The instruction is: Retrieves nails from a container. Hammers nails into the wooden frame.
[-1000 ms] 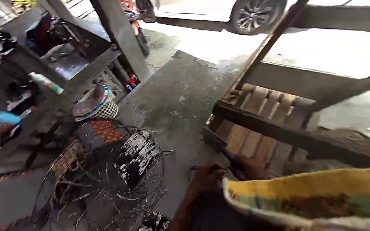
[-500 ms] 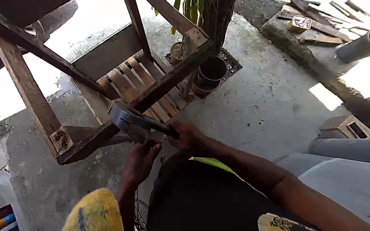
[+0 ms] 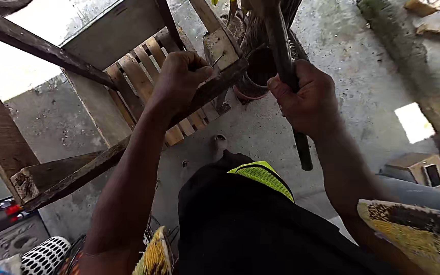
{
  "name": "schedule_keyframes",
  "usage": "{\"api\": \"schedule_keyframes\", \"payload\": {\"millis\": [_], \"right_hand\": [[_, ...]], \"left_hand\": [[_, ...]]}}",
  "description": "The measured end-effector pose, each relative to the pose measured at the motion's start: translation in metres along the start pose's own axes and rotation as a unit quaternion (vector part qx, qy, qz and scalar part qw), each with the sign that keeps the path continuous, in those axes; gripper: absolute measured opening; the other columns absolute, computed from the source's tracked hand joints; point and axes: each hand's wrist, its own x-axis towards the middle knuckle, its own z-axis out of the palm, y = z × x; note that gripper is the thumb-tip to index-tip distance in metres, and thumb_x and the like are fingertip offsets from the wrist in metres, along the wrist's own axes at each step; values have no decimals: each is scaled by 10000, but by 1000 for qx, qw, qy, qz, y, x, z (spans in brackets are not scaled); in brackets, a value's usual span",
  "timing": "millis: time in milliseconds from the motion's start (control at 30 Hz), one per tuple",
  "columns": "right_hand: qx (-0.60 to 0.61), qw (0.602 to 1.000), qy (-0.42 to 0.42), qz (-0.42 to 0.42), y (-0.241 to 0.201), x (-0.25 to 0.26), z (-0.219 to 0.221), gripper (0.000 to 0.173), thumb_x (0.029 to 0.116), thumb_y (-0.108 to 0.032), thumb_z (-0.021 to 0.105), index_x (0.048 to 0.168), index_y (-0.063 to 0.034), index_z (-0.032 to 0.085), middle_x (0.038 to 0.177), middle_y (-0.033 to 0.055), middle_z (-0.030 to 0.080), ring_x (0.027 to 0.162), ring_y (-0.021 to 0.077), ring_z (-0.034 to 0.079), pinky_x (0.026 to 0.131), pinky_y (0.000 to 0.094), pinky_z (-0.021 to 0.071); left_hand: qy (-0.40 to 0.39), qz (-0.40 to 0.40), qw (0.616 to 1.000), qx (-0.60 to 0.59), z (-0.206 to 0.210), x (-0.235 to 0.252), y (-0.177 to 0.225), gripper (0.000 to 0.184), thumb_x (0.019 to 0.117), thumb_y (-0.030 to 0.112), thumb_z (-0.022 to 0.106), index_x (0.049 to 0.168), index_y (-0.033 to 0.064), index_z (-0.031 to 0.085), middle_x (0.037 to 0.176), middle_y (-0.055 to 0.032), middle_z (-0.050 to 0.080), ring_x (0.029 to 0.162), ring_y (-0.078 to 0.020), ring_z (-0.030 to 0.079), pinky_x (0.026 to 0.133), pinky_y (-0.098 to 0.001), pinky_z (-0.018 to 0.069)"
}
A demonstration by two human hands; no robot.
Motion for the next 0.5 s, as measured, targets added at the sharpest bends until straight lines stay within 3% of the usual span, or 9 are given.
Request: {"api": "schedule_keyframes", "payload": {"millis": [100, 233, 367, 500], "right_hand": [[-21, 1000, -10, 16, 22, 3, -12, 296, 1068, -400, 527, 1054, -113, 594, 632, -9, 500, 433, 92, 465, 400, 294, 416], [-25, 999, -42, -16, 29, -1, -21, 296, 1066, -358, 534, 1199, -104, 607, 717, -23, 558, 497, 52, 503, 448, 248, 445], [-31, 995, -67, -69, 21, 9, -28, 362, 1066, -318, 541, 1352, -96, 555, 759, -26, 594, 523, 19, 503, 467, 205, 440], [-50, 988, -74, -128, 11, 19, -31, 377, 1071, -274, 548, 1386, -68, 557, 801, -24, 628, 580, -12, 513, 524, 169, 448]], "left_hand": [[-2, -53, 997, -59, 8, 25, -1, 82, 988, 141, 683, 994, 59, 682, 745, 20, 586, 521, -28, 436, 491, -188, 361], [-5, -81, 983, -168, 11, 30, -8, 68, 992, 102, 661, 929, 78, 651, 698, 38, 573, 450, -15, 367, 406, -167, 300], [-8, -118, 959, -256, 14, 33, -7, 122, 1012, 93, 623, 892, 83, 609, 688, 31, 583, 438, -9, 357, 395, -157, 280], [-4, -163, 940, -300, 18, 31, -2, 158, 1041, 121, 577, 888, 81, 589, 665, 29, 565, 435, -6, 356, 394, -151, 278]]}}
